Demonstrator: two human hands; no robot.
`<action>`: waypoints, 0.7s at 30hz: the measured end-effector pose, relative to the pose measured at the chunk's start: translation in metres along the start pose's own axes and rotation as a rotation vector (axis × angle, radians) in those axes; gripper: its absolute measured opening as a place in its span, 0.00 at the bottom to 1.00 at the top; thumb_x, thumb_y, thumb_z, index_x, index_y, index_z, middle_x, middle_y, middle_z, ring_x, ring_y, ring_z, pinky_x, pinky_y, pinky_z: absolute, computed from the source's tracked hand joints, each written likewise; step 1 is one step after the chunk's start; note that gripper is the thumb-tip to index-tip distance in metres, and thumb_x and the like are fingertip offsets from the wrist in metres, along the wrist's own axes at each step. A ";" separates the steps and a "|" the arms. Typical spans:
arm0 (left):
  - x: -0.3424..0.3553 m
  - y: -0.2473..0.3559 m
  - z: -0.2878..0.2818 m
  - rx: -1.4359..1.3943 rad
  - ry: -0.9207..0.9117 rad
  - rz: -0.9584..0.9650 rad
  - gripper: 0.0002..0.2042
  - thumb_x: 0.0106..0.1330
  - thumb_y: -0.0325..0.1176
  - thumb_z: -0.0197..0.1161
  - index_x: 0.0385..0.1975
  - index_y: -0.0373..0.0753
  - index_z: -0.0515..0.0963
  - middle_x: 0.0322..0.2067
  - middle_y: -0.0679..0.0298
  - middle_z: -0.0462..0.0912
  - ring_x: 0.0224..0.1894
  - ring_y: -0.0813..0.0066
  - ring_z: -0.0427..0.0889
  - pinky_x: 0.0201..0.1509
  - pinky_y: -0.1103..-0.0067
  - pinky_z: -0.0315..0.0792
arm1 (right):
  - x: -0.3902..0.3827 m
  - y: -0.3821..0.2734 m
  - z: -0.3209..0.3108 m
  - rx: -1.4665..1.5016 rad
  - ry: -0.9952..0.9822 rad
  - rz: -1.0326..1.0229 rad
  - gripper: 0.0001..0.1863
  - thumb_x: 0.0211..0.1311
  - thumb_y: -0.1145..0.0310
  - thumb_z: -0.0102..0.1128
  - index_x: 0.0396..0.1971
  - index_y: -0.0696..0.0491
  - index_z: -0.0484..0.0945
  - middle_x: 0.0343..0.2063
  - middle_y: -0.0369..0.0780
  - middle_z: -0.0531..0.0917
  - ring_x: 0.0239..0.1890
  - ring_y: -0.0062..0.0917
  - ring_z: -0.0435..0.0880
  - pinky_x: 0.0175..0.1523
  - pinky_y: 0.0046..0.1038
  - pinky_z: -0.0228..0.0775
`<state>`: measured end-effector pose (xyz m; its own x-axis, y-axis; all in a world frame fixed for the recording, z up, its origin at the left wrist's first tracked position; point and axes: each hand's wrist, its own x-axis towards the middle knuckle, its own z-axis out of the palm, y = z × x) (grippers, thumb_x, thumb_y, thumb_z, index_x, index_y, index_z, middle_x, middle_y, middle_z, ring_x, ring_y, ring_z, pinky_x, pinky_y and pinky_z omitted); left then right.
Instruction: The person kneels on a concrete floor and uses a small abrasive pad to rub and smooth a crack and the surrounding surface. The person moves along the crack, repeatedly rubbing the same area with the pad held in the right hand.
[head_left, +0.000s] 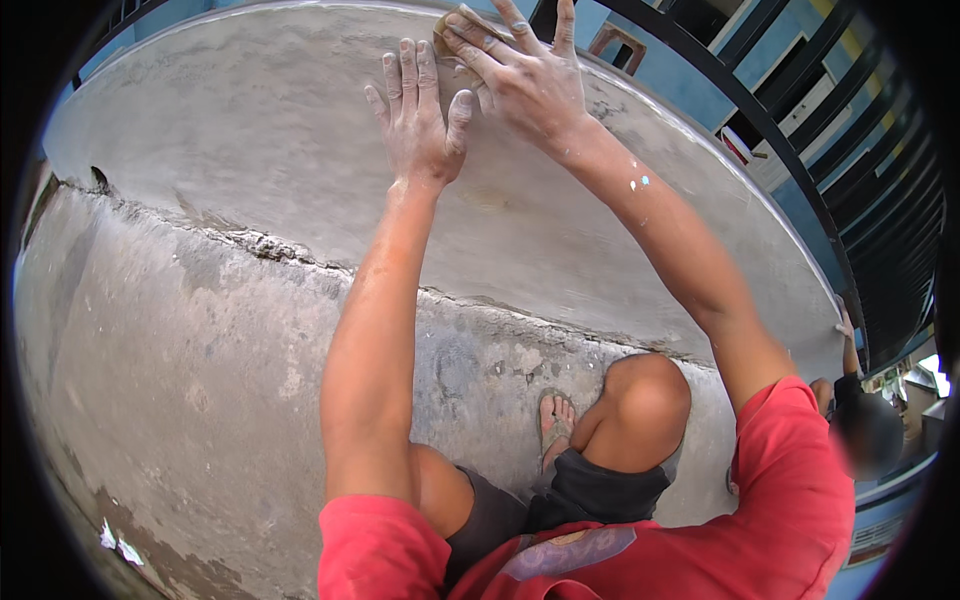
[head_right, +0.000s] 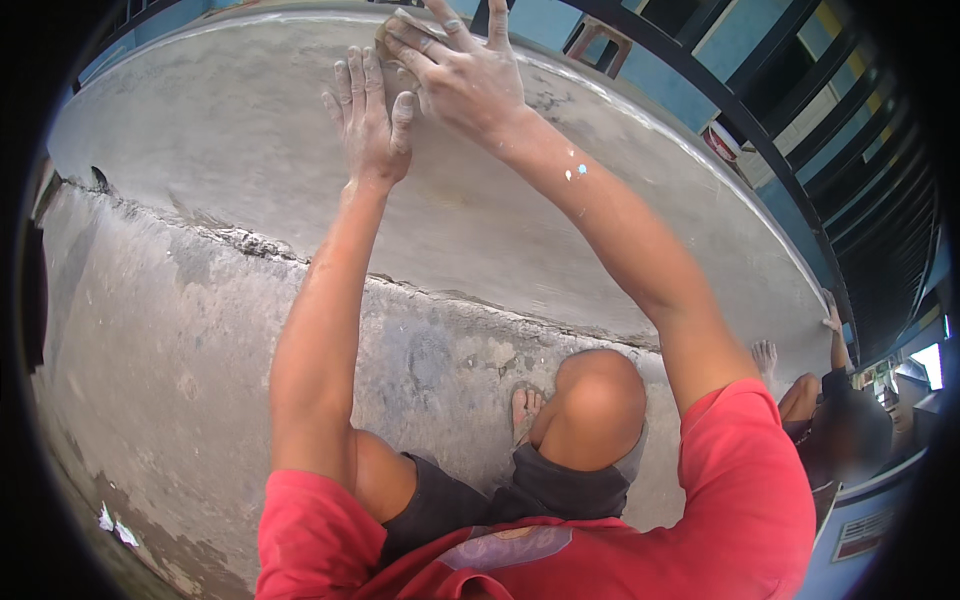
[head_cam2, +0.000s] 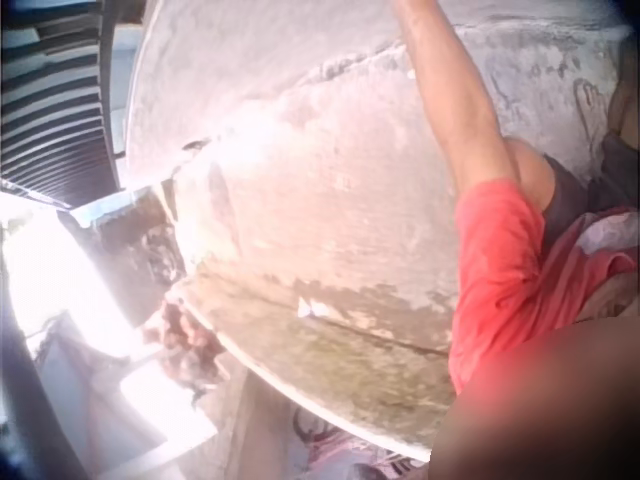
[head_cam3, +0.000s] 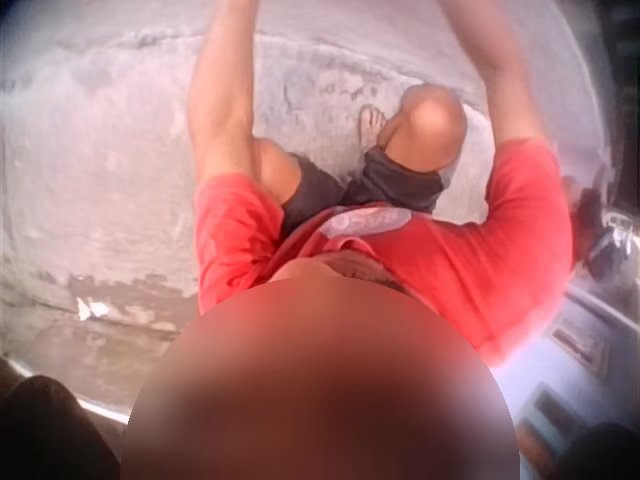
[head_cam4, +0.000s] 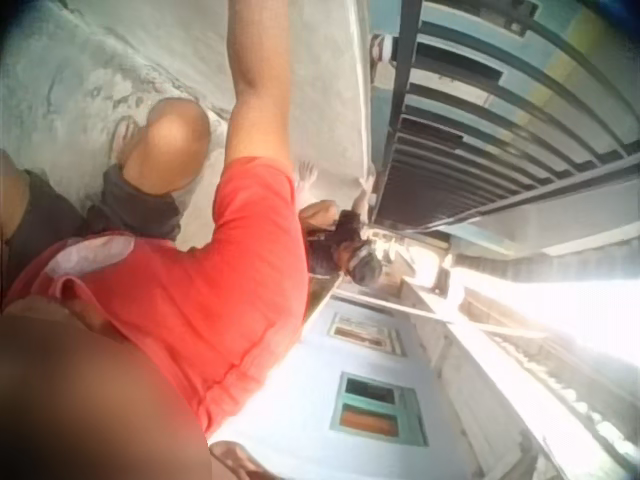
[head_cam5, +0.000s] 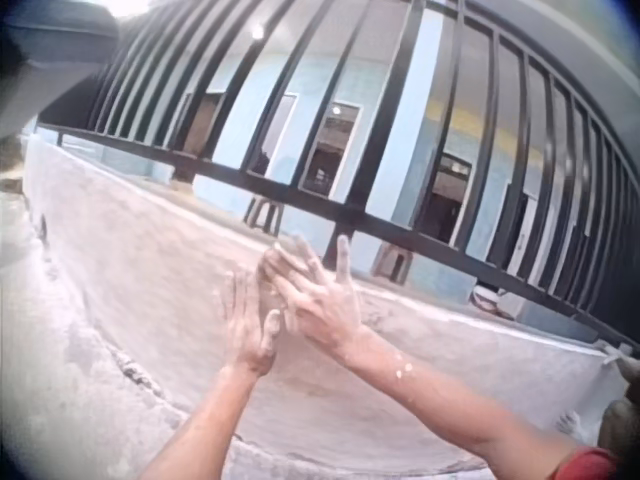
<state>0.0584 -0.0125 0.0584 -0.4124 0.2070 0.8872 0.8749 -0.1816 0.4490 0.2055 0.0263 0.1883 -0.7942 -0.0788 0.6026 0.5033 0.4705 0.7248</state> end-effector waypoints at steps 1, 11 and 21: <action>-0.002 0.003 0.001 -0.007 -0.017 -0.008 0.42 0.82 0.66 0.38 0.86 0.44 0.50 0.87 0.59 0.47 0.88 0.51 0.40 0.87 0.43 0.32 | -0.004 0.002 0.001 0.033 -0.008 0.017 0.28 0.73 0.52 0.65 0.72 0.25 0.78 0.73 0.17 0.78 0.87 0.27 0.50 0.82 0.70 0.09; 0.004 0.008 -0.004 -0.005 -0.013 -0.021 0.42 0.82 0.68 0.38 0.86 0.46 0.49 0.87 0.60 0.47 0.88 0.53 0.41 0.87 0.43 0.31 | 0.014 0.010 -0.004 0.201 0.196 -0.117 0.25 0.73 0.62 0.56 0.68 0.46 0.81 0.75 0.35 0.76 0.82 0.33 0.65 0.85 0.65 0.38; 0.013 0.014 -0.007 -0.017 -0.033 -0.030 0.43 0.82 0.68 0.35 0.86 0.42 0.51 0.86 0.56 0.48 0.88 0.50 0.41 0.87 0.42 0.31 | 0.014 0.020 -0.001 0.061 0.103 -0.126 0.26 0.73 0.53 0.60 0.70 0.33 0.80 0.74 0.27 0.77 0.84 0.32 0.59 0.83 0.72 0.23</action>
<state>0.0636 -0.0187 0.0772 -0.4299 0.2440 0.8693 0.8575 -0.1910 0.4777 0.2048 0.0338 0.2114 -0.8089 -0.2282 0.5418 0.3780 0.5038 0.7767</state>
